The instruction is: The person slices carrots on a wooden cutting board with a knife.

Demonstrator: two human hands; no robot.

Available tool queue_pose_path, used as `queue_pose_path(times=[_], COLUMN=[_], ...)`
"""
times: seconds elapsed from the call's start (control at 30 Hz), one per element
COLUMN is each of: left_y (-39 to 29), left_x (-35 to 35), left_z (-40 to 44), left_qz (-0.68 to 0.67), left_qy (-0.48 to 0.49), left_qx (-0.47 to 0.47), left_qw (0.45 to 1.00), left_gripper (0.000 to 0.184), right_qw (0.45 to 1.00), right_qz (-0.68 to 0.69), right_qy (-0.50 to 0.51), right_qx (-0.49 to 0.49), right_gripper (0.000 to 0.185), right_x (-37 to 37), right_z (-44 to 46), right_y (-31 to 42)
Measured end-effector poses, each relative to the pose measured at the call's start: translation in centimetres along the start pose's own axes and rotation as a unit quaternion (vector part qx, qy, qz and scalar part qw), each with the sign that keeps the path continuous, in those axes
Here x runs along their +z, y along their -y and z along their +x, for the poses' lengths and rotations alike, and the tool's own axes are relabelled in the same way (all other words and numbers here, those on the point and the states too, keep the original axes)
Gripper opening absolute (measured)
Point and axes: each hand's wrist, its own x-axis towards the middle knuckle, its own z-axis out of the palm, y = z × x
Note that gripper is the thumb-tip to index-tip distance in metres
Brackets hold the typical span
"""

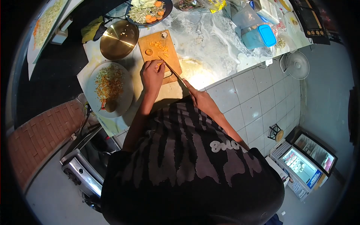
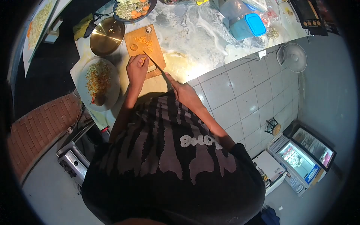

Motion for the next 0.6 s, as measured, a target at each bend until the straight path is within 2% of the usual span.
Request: queue_pose_path(times=[0.13, 0.6], left_y=[0.0, 0.7], left_x=[-0.2, -0.4], left_z=[0.1, -0.3], left_qz=[0.001, -0.038], left_qy=[0.016, 0.018], left_qx=[0.002, 0.016], left_qw=[1.000, 0.999], left_gripper=[0.013, 0.016], right_qw=[0.999, 0.998], right_qz=[0.015, -0.045], right_qy=[-0.015, -0.034], right_qx=[-0.027, 0.006], right_gripper=[0.069, 0.062], right_x=[-0.2, 0.5], right_z=[-0.1, 0.4], right_y=[0.0, 0.3])
